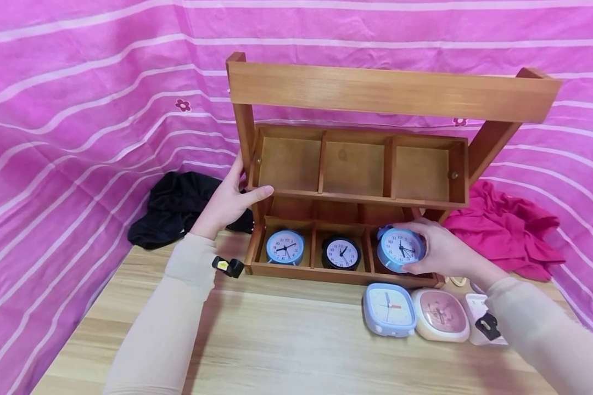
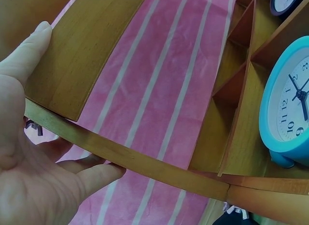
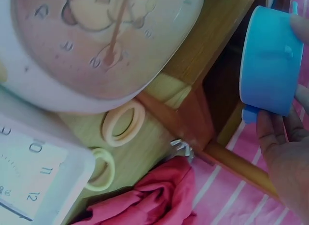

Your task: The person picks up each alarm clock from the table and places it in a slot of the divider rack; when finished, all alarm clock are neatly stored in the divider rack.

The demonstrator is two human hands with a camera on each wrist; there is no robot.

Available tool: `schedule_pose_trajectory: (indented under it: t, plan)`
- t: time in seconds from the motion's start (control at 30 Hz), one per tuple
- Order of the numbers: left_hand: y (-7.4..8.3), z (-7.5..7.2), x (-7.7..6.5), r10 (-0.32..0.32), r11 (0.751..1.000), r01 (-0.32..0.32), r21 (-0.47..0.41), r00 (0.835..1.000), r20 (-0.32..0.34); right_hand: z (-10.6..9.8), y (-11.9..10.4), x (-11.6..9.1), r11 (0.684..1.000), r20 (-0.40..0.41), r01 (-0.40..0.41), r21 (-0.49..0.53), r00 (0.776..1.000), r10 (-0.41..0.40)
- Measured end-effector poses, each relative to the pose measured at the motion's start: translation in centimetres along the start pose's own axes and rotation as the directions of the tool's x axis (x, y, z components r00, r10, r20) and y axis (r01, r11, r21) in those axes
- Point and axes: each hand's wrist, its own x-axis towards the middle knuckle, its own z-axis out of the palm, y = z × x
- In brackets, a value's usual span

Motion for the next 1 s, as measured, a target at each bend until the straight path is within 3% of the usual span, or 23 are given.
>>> schedule_pose_trajectory:
  t: [0.2,1.0]
  plan:
    - [0.1,0.1,0.0,-0.018,1.000,0.018,0.011,1.000,-0.002,0.1,0.7,0.1,1.000,0.025,-0.003,-0.004,1.000,0.003]
    - [-0.2,0.0,0.0,0.007,1.000,-0.007,0.013,1.000,-0.007,1.7,1.8,0.4,1.000,0.100,-0.004,-0.014,0.995,0.005]
